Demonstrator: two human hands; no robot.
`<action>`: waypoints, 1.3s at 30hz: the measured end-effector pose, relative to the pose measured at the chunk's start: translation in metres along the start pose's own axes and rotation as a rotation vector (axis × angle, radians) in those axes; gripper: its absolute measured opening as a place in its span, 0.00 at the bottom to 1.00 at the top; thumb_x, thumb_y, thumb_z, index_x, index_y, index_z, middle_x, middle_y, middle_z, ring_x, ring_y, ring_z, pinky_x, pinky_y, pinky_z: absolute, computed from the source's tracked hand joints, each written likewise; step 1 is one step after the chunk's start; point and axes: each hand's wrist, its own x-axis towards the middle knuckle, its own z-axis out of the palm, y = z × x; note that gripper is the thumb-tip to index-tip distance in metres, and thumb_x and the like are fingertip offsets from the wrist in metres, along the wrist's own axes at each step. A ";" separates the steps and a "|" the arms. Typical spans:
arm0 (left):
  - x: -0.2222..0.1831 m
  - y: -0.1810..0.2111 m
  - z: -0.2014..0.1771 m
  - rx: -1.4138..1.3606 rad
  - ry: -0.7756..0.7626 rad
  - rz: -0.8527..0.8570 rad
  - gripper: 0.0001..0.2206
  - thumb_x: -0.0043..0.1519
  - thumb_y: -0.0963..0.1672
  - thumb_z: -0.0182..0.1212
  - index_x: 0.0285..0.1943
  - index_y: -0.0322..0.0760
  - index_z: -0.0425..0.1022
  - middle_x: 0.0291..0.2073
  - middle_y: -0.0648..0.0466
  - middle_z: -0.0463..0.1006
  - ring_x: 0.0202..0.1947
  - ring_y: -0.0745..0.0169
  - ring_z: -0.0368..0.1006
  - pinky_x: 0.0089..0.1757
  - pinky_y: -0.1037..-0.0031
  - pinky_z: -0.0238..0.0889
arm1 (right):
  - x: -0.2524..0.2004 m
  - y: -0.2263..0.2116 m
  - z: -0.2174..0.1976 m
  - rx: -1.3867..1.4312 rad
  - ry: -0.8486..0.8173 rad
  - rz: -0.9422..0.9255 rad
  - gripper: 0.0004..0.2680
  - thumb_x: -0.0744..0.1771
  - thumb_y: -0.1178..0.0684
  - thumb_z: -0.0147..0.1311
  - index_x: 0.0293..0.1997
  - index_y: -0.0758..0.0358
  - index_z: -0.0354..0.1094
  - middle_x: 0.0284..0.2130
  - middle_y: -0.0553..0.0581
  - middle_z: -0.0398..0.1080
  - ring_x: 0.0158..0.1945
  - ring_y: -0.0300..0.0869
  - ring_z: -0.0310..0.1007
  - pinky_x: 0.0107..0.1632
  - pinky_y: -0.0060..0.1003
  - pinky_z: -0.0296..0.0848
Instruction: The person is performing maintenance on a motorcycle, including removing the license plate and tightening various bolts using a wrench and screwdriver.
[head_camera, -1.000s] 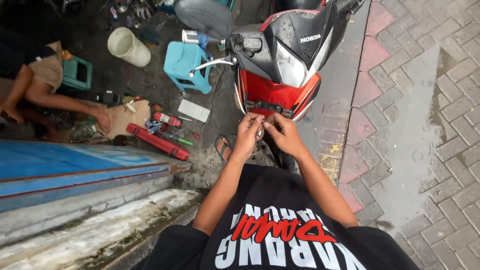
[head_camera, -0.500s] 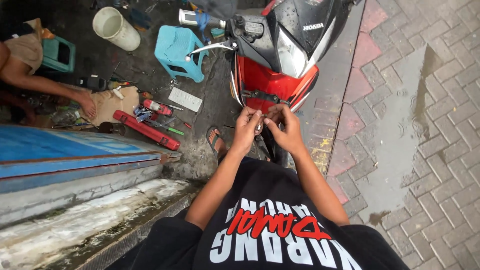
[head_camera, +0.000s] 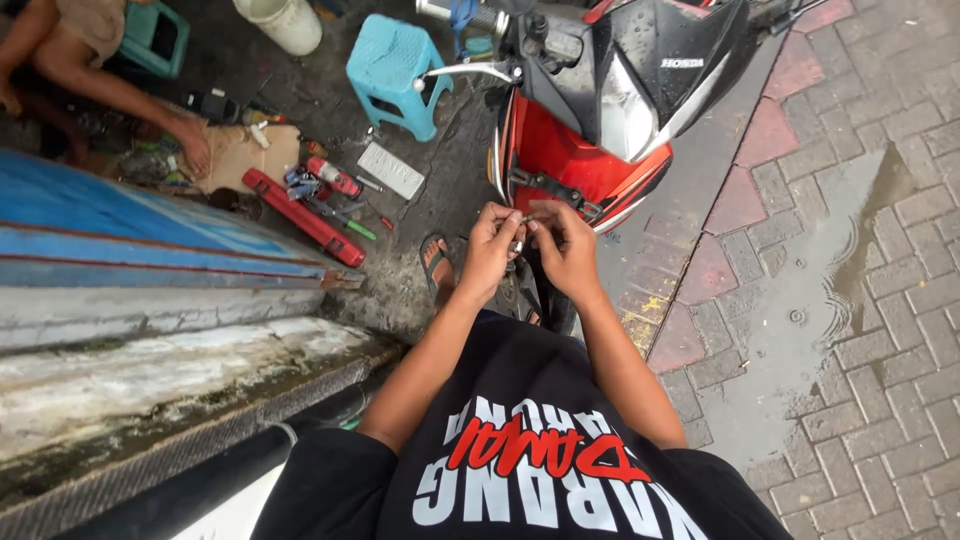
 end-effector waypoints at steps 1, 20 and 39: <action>-0.006 0.003 -0.002 -0.002 0.016 -0.001 0.03 0.71 0.41 0.52 0.45 0.34 0.67 0.22 0.53 0.66 0.17 0.74 0.60 0.20 0.86 0.51 | -0.004 0.000 0.003 0.005 -0.015 0.005 0.09 0.67 0.68 0.55 0.52 0.70 0.72 0.30 0.65 0.75 0.25 0.49 0.77 0.28 0.40 0.72; 0.034 0.048 -0.126 0.178 0.184 -0.127 0.04 0.70 0.41 0.56 0.42 0.33 0.70 0.21 0.53 0.70 0.20 0.72 0.61 0.22 0.83 0.57 | 0.040 0.065 0.136 -0.112 -0.298 0.103 0.12 0.72 0.57 0.50 0.27 0.63 0.67 0.14 0.60 0.65 0.19 0.50 0.66 0.26 0.40 0.65; 0.350 0.223 -0.406 0.238 -0.100 -0.064 0.04 0.67 0.39 0.57 0.39 0.31 0.72 0.16 0.53 0.67 0.18 0.70 0.64 0.24 0.81 0.59 | 0.303 0.059 0.460 -0.202 -0.188 0.174 0.03 0.71 0.60 0.50 0.40 0.66 0.68 0.22 0.62 0.71 0.25 0.56 0.73 0.26 0.43 0.69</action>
